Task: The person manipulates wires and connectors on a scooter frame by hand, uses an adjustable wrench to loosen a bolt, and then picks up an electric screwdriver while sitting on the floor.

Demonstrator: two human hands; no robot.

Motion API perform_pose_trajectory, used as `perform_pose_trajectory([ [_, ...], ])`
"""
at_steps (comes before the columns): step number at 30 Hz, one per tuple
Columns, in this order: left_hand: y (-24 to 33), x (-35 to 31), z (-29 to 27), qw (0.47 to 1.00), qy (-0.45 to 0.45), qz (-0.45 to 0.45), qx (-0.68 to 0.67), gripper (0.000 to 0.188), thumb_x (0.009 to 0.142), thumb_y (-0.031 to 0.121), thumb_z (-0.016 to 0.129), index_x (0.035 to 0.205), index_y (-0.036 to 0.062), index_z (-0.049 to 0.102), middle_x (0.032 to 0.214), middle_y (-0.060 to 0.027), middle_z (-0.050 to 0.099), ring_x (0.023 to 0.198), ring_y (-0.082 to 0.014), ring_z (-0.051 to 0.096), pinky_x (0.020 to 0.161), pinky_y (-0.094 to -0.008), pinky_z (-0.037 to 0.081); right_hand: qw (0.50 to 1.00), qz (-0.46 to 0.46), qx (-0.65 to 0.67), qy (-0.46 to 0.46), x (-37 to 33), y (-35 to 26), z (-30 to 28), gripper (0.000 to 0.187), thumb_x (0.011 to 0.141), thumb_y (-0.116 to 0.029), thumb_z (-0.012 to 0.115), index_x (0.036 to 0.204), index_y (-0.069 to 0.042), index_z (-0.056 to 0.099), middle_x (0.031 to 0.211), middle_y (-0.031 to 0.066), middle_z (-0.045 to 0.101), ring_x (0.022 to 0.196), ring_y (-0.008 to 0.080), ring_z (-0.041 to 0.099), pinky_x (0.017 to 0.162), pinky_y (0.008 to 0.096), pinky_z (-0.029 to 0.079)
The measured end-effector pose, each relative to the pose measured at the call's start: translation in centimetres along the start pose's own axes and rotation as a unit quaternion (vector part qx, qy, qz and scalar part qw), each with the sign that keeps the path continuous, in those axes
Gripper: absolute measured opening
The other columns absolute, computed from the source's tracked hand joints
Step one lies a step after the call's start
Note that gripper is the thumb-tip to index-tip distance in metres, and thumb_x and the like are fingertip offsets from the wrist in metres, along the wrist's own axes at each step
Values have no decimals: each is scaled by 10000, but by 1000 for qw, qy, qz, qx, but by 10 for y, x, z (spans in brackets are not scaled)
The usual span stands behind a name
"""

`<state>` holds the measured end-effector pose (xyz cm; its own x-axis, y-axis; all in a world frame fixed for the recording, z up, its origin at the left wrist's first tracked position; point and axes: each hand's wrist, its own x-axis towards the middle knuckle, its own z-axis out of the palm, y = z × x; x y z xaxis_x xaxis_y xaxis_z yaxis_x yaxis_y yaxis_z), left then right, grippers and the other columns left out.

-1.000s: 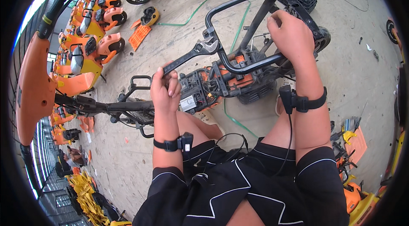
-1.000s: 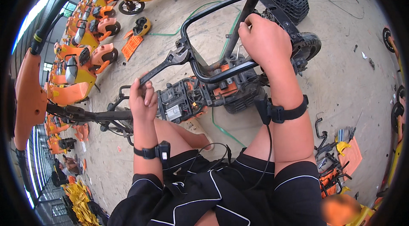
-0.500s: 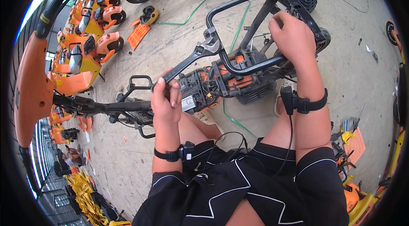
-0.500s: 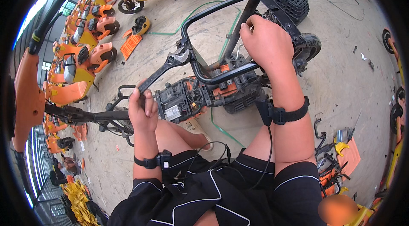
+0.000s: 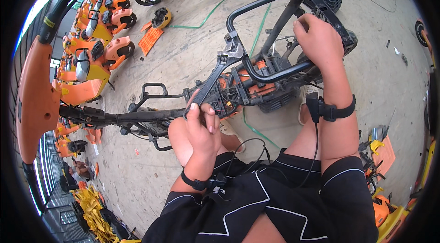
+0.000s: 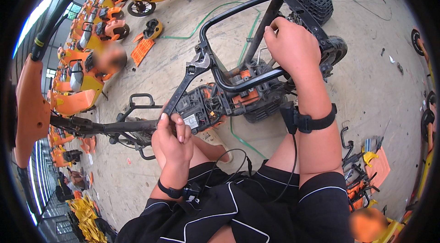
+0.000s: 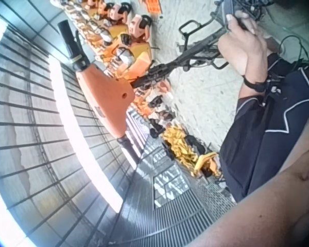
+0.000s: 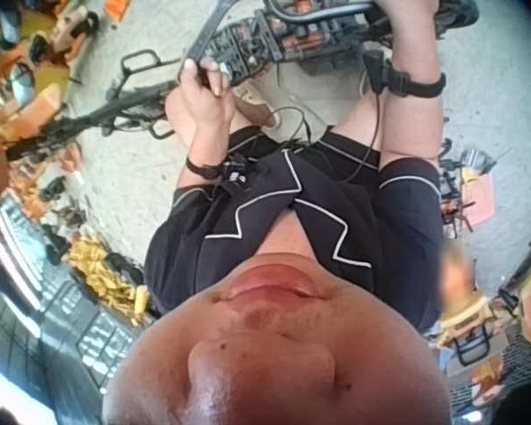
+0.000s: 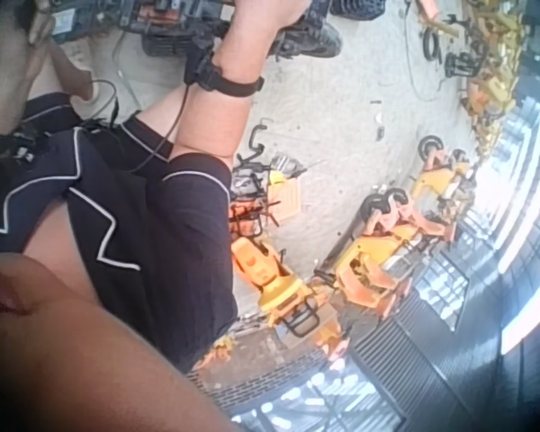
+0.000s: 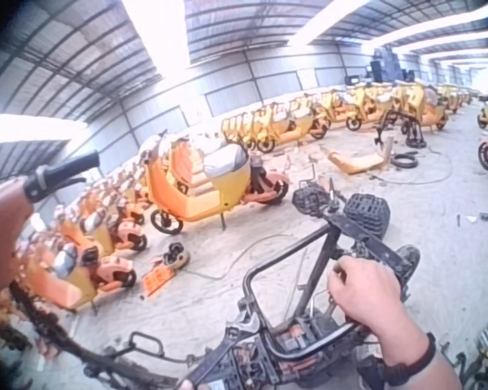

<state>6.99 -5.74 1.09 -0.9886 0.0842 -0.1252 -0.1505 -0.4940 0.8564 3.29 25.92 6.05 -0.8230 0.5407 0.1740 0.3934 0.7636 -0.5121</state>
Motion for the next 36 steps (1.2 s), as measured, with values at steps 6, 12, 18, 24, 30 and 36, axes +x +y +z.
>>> perform_pose_trajectory([
  [6, -11, -34, 18, 1000, -15, 14, -17, 469, 1022, 182, 419, 1426, -55, 392, 757, -95, 573, 445, -69, 363, 420, -207, 307, 1000, 23, -17, -1, 2, -1, 3, 330, 919, -395, 585, 1062, -126, 711, 977, 87, 739, 931, 304, 692, 812, 392, 529],
  [12, 31, -12, 6, 988, -77, -90, 104, 454, 981, 182, 479, 1340, -95, 450, 824, -107, 597, 453, -66, 357, 420, -203, 275, 1000, 10, -7, 14, 0, -1, 3, 342, 919, -386, 564, 1076, -124, 716, 992, 122, 732, 950, 335, 686, 829, 420, 531],
  [18, 56, 21, 13, 927, -193, -189, 261, 365, 1061, 281, 436, 1104, -44, 595, 563, -18, 503, 425, -68, 335, 433, -223, 290, 1000, 16, -9, 11, -2, -5, 1, 349, 912, -376, 554, 1082, -119, 719, 1002, 136, 728, 962, 350, 682, 845, 433, 531],
  [24, 39, 9, 10, 954, -161, -206, 144, 407, 1076, 348, 419, 1040, -1, 625, 534, 4, 460, 434, -57, 338, 420, -210, 266, 1000, 10, -12, 4, -2, -5, 1, 346, 911, -372, 552, 1082, -123, 720, 1008, 135, 728, 962, 352, 682, 846, 434, 532],
  [30, 2, -25, 49, 973, -82, -174, 126, 388, 1088, 355, 378, 1060, 17, 567, 561, -6, 435, 418, -86, 329, 403, -233, 282, 999, 27, -19, 7, -2, -3, 1, 339, 911, -372, 554, 1074, -127, 722, 1000, 140, 728, 956, 352, 684, 844, 434, 533],
  [36, -43, -41, 131, 967, -133, -213, -44, 392, 1097, 402, 306, 1114, 42, 460, 796, -106, 590, 436, -80, 331, 406, -234, 300, 999, 22, -18, 17, 0, -4, 2, 338, 912, -388, 563, 1064, -133, 726, 982, 141, 730, 950, 352, 687, 838, 436, 535],
])
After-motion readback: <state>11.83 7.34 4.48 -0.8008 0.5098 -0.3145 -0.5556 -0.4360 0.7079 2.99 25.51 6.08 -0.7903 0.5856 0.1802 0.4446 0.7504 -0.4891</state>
